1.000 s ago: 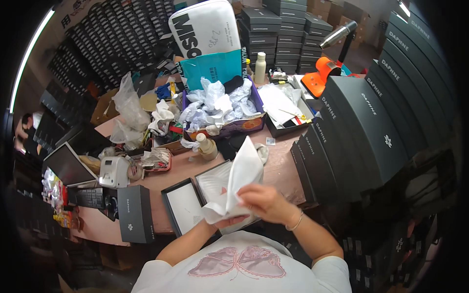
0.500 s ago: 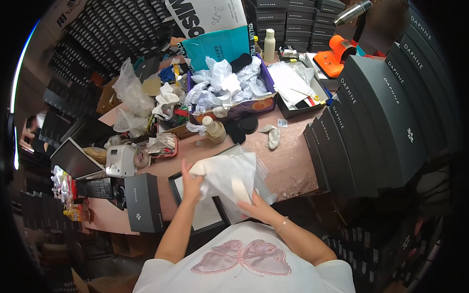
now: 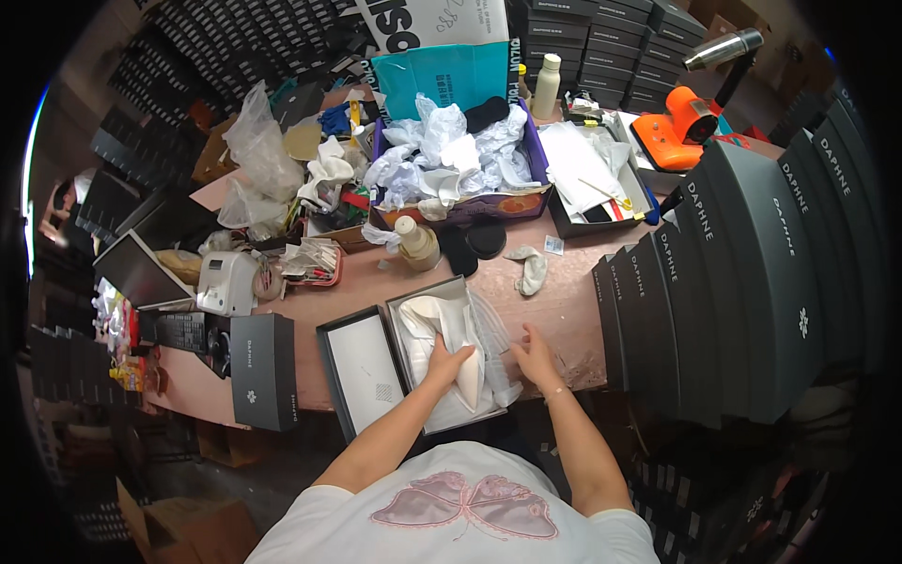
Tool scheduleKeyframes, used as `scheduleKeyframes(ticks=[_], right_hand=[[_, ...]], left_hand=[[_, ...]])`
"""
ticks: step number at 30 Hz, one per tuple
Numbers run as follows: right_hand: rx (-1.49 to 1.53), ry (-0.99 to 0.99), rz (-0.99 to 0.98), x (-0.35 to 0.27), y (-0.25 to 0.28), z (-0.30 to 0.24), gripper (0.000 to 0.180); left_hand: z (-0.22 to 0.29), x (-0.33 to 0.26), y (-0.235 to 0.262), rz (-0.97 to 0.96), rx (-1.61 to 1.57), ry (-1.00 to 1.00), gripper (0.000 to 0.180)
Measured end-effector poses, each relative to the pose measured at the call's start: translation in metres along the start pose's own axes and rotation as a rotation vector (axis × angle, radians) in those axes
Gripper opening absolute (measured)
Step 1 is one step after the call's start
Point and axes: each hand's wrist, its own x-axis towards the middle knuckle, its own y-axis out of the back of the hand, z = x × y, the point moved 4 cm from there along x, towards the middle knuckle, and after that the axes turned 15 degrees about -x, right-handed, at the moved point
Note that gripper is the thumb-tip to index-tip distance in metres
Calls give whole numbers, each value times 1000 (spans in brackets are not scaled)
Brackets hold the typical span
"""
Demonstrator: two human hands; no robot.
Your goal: Inspecting and packaging high-heeled shoes into boxes with tissue paper.
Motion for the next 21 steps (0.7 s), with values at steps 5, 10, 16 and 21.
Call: scheduleKeyframes(ticks=[5,10,16,21], right_hand=[[-301,-66,-245,18,-47,-7,25],[416,-140,-272,3,-1,-30,24],[630,-130,-677,17,121,-103,26],[199,-95,-389,10,97,-17,42]], left_hand=[[-2,2,1,189,-42,93,92],[-6,18,10,261,-103,74,82],[13,8,2,12,-681,166,74],[-14,14,-15,284,33,-215,72]])
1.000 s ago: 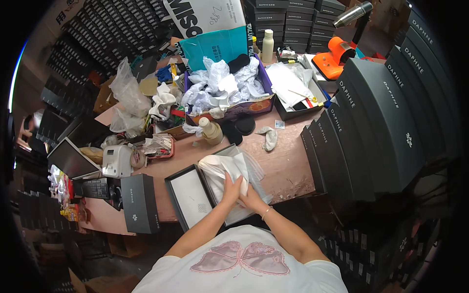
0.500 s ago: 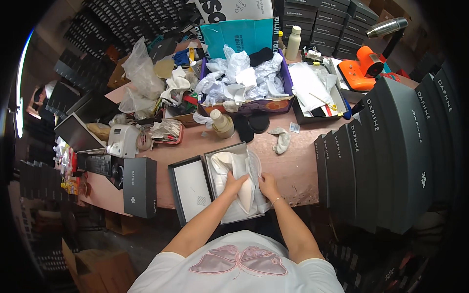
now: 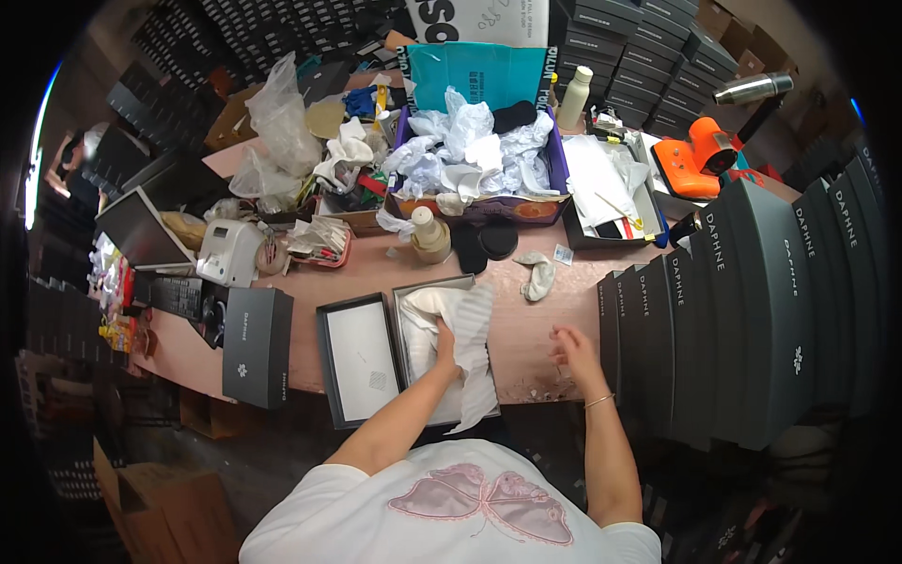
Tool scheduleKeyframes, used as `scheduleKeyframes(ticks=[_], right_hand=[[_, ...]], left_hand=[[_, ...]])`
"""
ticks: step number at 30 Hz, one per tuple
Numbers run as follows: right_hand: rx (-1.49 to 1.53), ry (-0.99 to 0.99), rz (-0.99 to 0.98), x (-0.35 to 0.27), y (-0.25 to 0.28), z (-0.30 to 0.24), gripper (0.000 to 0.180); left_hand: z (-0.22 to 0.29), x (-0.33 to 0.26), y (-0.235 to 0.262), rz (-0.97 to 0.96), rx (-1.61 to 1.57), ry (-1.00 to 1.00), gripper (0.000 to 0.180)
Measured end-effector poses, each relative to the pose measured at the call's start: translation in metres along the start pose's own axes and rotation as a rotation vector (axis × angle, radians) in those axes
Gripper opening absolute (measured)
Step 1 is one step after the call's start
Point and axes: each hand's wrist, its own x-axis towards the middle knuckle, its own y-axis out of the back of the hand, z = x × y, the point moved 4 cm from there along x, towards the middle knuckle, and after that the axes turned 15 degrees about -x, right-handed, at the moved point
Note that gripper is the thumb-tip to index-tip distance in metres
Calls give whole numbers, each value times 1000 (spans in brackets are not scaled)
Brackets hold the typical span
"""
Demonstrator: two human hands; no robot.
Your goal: Inspecting and packaging high-heeled shoes into boxes with tissue paper.
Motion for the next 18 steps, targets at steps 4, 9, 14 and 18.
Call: scheduleKeyframes(ticks=[4,9,14,18], right_hand=[[-439,240,28,-49,-61,-3,61],[-812,639,96,-54,-165,-82,66],[-1193,654,-13,-33,-206,-101,71],[-1208,709,31,-35,-187,-102,73]], left_hand=[[73,-30,50,-273,83,-248,63],[64,-66,173,43,428,-217,52],[8,-76,181,-314,725,-11,38],[74,-85,189,-88,521,-217,23]])
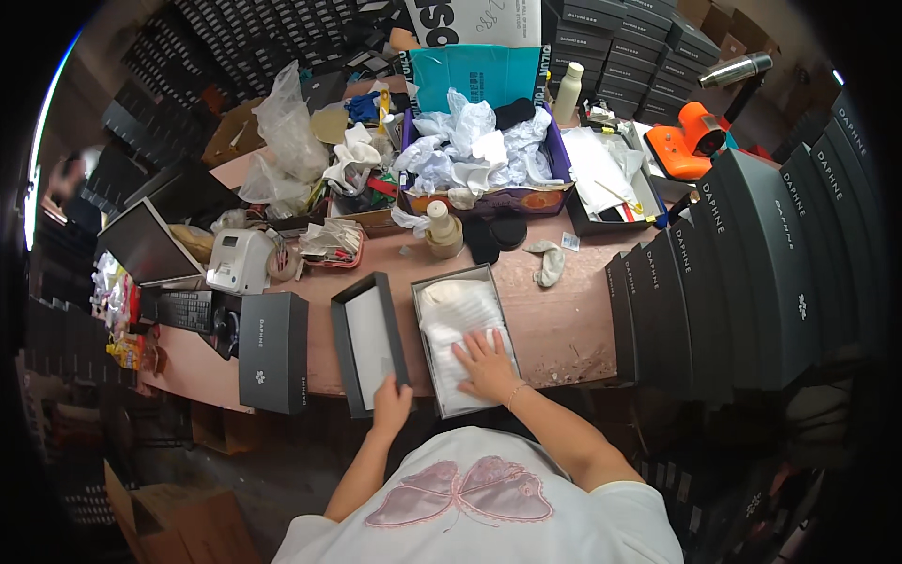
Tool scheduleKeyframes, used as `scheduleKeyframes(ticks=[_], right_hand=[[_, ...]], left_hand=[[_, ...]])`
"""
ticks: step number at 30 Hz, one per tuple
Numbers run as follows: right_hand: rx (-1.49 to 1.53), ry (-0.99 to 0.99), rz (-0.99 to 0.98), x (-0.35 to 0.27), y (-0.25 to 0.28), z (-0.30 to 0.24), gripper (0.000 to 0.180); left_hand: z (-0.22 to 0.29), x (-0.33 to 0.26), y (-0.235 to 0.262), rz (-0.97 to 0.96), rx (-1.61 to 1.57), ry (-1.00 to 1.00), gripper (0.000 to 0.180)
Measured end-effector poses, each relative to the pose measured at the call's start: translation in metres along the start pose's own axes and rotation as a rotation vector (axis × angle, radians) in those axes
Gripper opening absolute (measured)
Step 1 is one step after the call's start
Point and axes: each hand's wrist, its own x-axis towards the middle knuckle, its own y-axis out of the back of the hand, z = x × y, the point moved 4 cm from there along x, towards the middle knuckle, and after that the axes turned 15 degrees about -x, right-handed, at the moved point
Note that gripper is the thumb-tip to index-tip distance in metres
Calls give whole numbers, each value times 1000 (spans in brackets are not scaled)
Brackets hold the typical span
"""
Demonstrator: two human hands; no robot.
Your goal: Inspecting and packaging high-heeled shoes into boxes with tissue paper.
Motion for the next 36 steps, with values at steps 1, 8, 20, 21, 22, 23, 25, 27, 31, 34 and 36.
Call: scheduleKeyframes(ticks=[1,8,20,21,22,23,25,27,31,34,36], right_hand=[[-45,1,-59,-4,-19,6,74],[971,-425,114,-16,55,47,61],[754,-843,-36,-19,-34,61,60],[857,-866,-52,-18,-31,63,60],[968,-876,-70,-18,-24,64,60],[1078,-879,-90,-19,-21,62,61],[1034,-841,123,-24,-36,59,62],[857,-763,54,-28,-61,47,63],[949,-858,159,-42,-61,24,62],[1039,-849,53,-31,-49,35,58],[1044,-741,-58,-25,-56,42,60]], left_hand=[[35,-3,27,21,-94,12,21],[129,-43,55,-380,-1396,375,35],[-27,14,-44,-434,-899,642,47],[-33,19,-44,-448,-854,637,47],[-30,23,-43,-454,-818,625,50],[-38,22,-43,-471,-863,645,52],[-46,34,-52,-504,-969,643,54],[-12,29,-32,-240,-750,512,43],[-4,19,-13,-191,-611,227,34],[-14,32,-23,-153,-722,376,49],[-21,37,-24,-202,-727,409,64]])
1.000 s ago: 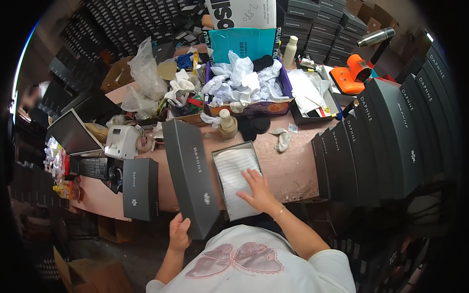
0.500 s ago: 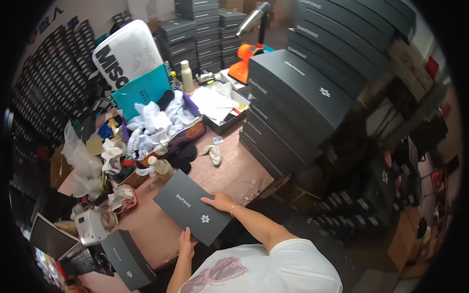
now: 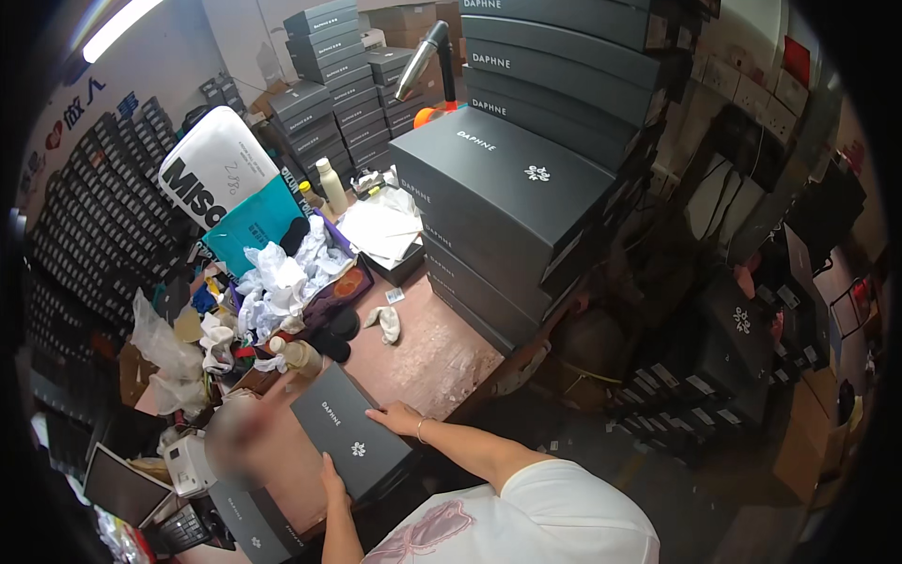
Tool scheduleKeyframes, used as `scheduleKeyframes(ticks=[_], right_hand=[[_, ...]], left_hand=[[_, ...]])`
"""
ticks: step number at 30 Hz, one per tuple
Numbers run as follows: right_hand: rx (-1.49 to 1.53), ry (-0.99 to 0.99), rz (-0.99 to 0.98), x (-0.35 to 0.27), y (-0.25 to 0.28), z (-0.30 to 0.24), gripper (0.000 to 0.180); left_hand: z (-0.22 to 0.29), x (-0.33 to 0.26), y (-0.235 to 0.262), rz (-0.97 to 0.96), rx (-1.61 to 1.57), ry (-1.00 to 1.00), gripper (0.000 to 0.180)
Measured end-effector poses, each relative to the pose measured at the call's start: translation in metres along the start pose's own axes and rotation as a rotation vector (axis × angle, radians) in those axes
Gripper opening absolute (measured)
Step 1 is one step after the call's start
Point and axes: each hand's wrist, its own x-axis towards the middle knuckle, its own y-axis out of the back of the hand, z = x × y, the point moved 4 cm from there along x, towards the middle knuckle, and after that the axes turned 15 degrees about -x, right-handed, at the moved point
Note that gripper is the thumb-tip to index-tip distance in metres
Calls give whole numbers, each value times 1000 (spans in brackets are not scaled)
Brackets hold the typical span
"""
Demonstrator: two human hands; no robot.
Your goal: Inspecting and packaging high-heeled shoes into boxes with tissue paper.
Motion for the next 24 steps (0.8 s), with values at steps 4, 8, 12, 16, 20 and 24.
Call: scheduleKeyframes(ticks=[4,8,12,16,20,24], right_hand=[[72,41,52,-9,-26,24,69],[96,49,22,-49,-22,29,72],[44,144,-25,-53,-23,48,72],[205,131,-41,-67,-14,37,81],[-65,374,12,-135,73,-38,93],[-194,811,574,-239,202,-128,87]], left_hand=[[1,-32,-24,62,-113,196,62],[-37,-53,-11,-82,-111,-63,53],[-82,-42,6,2,-251,71,53],[-59,-58,-24,-145,-500,255,50],[3,-98,-71,-190,-613,84,52],[142,-147,-198,-559,-661,-181,54]])
